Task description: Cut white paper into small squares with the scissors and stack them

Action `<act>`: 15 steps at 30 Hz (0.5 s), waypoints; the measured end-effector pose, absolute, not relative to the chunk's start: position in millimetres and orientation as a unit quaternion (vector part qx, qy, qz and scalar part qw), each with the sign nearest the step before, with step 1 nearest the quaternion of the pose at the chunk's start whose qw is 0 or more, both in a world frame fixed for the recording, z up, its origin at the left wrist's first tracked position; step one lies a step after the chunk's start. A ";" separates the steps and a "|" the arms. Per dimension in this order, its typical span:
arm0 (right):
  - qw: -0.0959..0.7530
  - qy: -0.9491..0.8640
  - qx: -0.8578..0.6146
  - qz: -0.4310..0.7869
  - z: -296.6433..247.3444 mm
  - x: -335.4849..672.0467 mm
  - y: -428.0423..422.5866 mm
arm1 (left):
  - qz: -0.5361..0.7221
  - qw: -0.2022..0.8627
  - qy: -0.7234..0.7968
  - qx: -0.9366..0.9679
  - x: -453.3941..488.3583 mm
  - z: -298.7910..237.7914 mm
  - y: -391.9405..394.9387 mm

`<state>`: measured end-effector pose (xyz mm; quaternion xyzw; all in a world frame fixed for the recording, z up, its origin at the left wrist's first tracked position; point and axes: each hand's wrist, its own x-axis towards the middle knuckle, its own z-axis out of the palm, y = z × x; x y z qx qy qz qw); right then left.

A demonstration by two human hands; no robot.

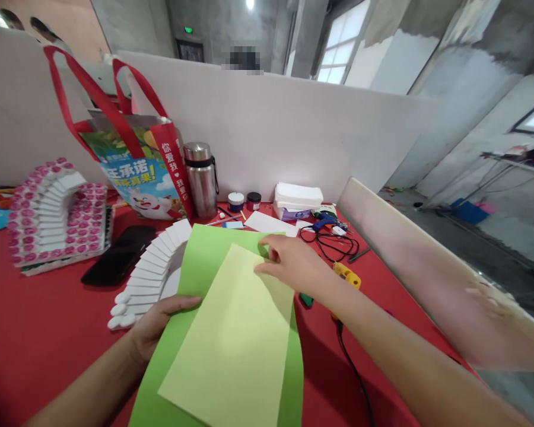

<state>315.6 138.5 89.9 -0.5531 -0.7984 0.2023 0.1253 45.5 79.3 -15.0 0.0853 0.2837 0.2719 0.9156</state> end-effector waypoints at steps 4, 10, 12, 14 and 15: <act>0.209 -0.728 -0.573 0.314 87.5 331.4 136.0 | 0.321 0.895 0.295 0.090 50.6 -16.7 79.8; 0.296 -0.553 -0.684 0.373 68.3 354.6 94.3 | 0.366 0.872 0.317 0.077 53.4 -12.3 85.2; 0.303 -0.519 -0.697 0.392 62.6 356.5 79.9 | 0.380 0.871 0.301 0.078 53.4 -10.9 85.5; 0.305 -0.490 -0.695 0.429 58.7 355.7 69.8 | 0.387 0.871 0.290 0.082 53.9 -10.8 84.8; 0.306 -0.478 -0.691 0.448 56.8 354.8 66.7 | 0.387 0.872 0.288 0.084 54.3 -11.3 84.2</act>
